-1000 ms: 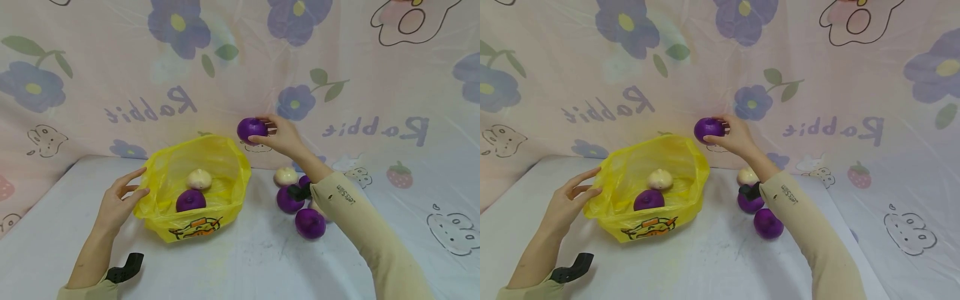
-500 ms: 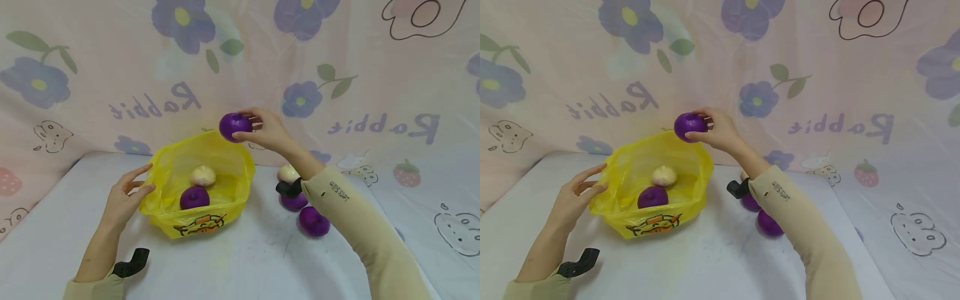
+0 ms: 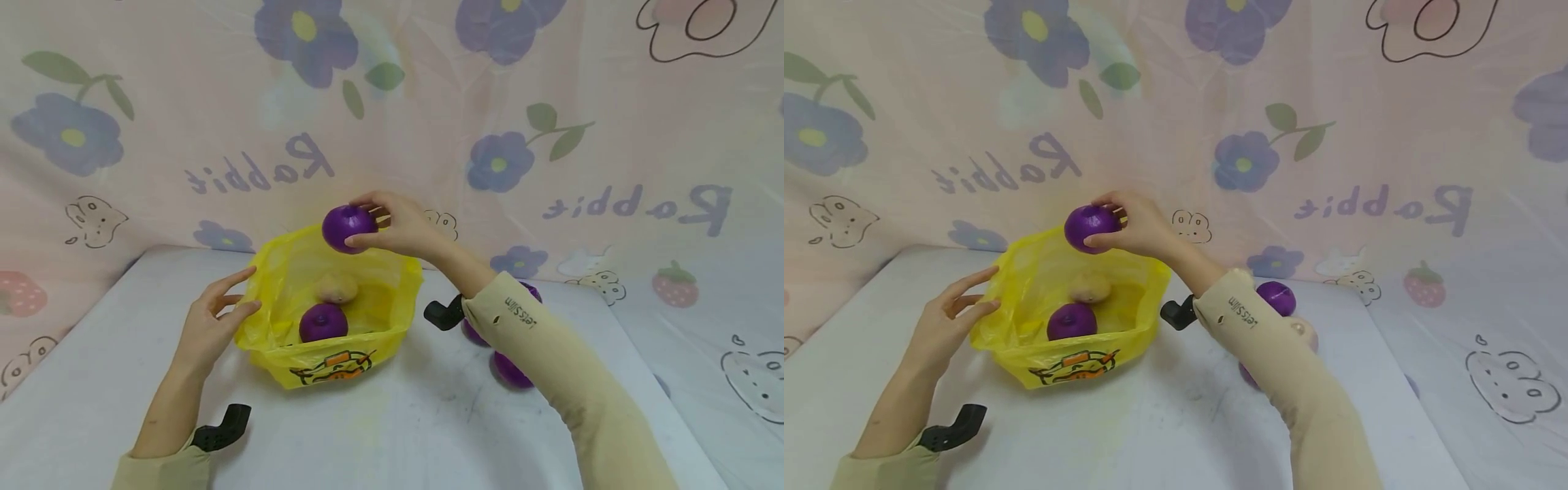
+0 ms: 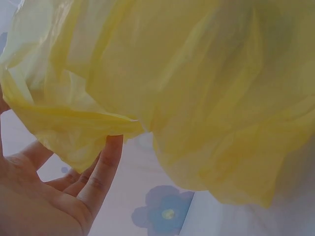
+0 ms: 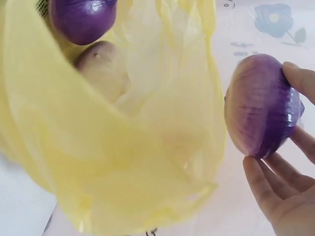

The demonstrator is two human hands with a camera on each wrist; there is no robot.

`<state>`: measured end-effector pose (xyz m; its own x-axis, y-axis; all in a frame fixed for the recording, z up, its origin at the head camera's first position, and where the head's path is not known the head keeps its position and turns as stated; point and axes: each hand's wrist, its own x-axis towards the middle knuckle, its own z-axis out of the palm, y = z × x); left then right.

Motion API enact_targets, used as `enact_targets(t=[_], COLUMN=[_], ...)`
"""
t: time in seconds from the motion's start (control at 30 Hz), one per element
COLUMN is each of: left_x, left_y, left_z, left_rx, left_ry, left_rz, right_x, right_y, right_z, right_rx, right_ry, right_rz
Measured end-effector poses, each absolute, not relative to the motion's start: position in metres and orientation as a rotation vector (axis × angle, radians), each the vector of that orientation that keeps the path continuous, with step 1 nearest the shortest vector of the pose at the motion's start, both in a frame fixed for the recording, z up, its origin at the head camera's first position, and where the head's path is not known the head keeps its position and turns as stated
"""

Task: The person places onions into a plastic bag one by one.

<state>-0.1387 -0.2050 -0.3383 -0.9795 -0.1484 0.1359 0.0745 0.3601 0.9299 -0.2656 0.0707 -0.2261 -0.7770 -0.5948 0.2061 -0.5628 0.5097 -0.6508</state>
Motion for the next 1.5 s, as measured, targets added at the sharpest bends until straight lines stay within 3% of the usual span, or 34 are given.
enact_targets(t=[0.4, 1.5], left_x=[-0.139, -0.136], left_y=[-0.203, -0.204], left_z=[-0.338, -0.338], left_rx=[0.063, 0.016], left_ry=[-2.413, -2.402], left_rz=[-1.697, -1.690], right_x=[-0.270, -0.275], right_y=[0.047, -0.001], right_z=[-0.242, -0.289], right_rx=[-1.119, -1.044], right_ry=[2.608, 2.448], right_rz=[-1.033, -0.604])
